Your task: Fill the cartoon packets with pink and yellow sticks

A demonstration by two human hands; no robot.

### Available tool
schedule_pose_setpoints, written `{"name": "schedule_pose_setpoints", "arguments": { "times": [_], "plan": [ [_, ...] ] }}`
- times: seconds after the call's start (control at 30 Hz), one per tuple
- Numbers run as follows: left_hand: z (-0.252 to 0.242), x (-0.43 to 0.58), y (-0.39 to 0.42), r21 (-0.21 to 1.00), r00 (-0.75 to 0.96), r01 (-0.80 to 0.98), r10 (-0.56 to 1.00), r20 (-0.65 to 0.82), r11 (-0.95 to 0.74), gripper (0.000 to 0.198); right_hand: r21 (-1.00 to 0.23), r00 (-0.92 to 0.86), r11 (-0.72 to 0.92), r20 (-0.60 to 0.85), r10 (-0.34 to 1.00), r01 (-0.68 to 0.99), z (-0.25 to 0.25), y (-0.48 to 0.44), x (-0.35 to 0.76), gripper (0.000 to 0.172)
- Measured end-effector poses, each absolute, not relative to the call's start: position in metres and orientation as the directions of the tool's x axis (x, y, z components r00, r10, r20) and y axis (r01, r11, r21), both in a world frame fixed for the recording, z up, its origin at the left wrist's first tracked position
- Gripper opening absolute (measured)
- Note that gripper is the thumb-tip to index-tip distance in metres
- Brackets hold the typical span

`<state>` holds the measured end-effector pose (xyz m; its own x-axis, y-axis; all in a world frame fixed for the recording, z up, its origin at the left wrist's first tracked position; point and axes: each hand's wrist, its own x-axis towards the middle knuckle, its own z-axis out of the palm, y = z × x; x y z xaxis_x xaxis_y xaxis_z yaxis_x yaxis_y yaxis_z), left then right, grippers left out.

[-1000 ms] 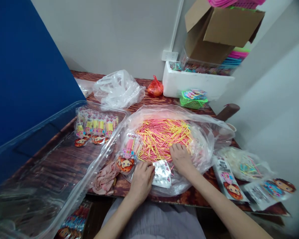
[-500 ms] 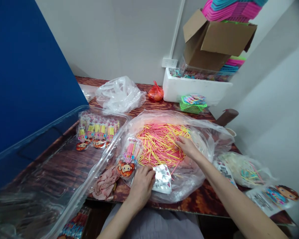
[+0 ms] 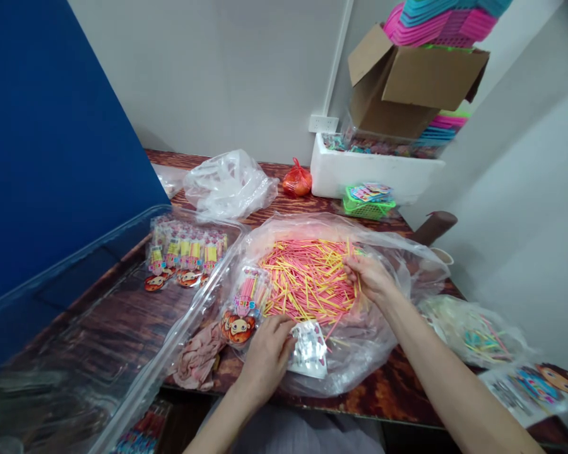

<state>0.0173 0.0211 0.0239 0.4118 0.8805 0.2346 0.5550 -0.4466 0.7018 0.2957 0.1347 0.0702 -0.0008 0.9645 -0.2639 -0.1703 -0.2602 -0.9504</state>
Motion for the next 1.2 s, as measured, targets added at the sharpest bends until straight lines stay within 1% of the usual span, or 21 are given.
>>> {"name": "schedule_pose_setpoints", "arguments": {
  "times": [0.07,0.13,0.23,0.3,0.4,0.47,0.53,0.6,0.63,0.7,0.77,0.83,0.9,1.03,1.13,1.2],
  "plan": [
    [0.029,0.018,0.024,0.759,0.368,0.504,0.898,0.242,-0.412,0.025,-0.917,-0.065,-0.332,-0.326,0.943,-0.223,0.068,0.128,0.293,0.034],
    [0.033,0.020,0.028,0.831,0.312,0.440,0.925,0.215,-0.341,0.025,-0.877,-0.137,-0.396,-0.372,0.918,-0.273,0.065,0.119,0.289,0.032],
    [0.034,0.025,0.037,0.936,0.233,0.298,0.965,0.117,-0.186,0.026,-0.826,-0.204,-0.453,-0.405,0.891,-0.336,0.060,0.108,0.283,0.029],
    [0.032,0.030,0.042,0.980,0.223,0.179,0.974,0.049,-0.090,0.027,-0.802,-0.217,-0.462,-0.408,0.887,-0.378,0.056,0.102,0.281,0.030],
    [0.027,0.038,0.048,0.998,0.250,-0.021,0.967,-0.045,0.052,0.032,-0.775,-0.243,-0.477,-0.411,0.879,-0.415,0.051,0.088,0.273,0.030],
    [0.025,0.043,0.052,0.982,0.247,-0.128,0.963,-0.105,0.140,0.038,-0.729,-0.305,-0.533,-0.438,0.846,-0.431,0.046,0.072,0.259,0.028],
    [0.024,0.048,0.055,0.968,0.205,-0.188,0.970,-0.128,0.168,0.047,-0.617,-0.419,-0.636,-0.480,0.771,-0.463,0.039,0.053,0.240,0.028],
    [0.025,0.052,0.059,0.971,0.154,-0.202,0.983,-0.096,0.127,0.054,-0.536,-0.513,-0.707,-0.489,0.706,-0.462,0.033,0.036,0.220,0.028],
    [0.026,0.054,0.061,0.974,0.150,-0.199,0.985,-0.079,0.109,0.054,-0.518,-0.541,-0.722,-0.482,0.689,-0.458,0.030,0.030,0.212,0.028],
    [0.028,0.058,0.064,0.975,0.193,-0.187,0.978,-0.080,0.117,0.048,-0.497,-0.569,-0.731,-0.464,0.679,-0.467,0.026,0.023,0.200,0.027],
    [0.029,0.060,0.065,0.976,0.239,-0.170,0.967,-0.090,0.133,0.039,-0.473,-0.566,-0.728,-0.460,0.684,-0.496,0.025,0.021,0.194,0.028],
    [0.030,0.060,0.066,0.985,0.249,-0.130,0.965,-0.078,0.113,0.032,-0.462,-0.558,-0.727,-0.466,0.687,-0.508,0.026,0.022,0.192,0.030],
    [0.030,0.060,0.066,0.993,0.260,-0.057,0.962,-0.085,0.103,0.031,-0.479,-0.555,-0.718,-0.457,0.695,-0.504,0.026,0.022,0.191,0.030],
    [0.026,0.057,0.067,0.987,0.317,0.042,0.934,-0.161,0.156,0.035,-0.520,-0.567,-0.690,-0.404,0.718,-0.503,0.026,0.020,0.190,0.026],
    [0.027,0.055,0.067,0.988,0.327,0.040,0.933,-0.151,0.146,0.037,-0.547,-0.577,-0.700,-0.416,0.703,-0.459,0.027,0.023,0.189,0.031],
    [0.030,0.053,0.066,0.993,0.263,-0.030,0.959,-0.102,0.114,0.039,-0.640,-0.490,-0.631,-0.419,0.765,-0.438,0.030,0.026,0.186,0.033]
  ]
}}
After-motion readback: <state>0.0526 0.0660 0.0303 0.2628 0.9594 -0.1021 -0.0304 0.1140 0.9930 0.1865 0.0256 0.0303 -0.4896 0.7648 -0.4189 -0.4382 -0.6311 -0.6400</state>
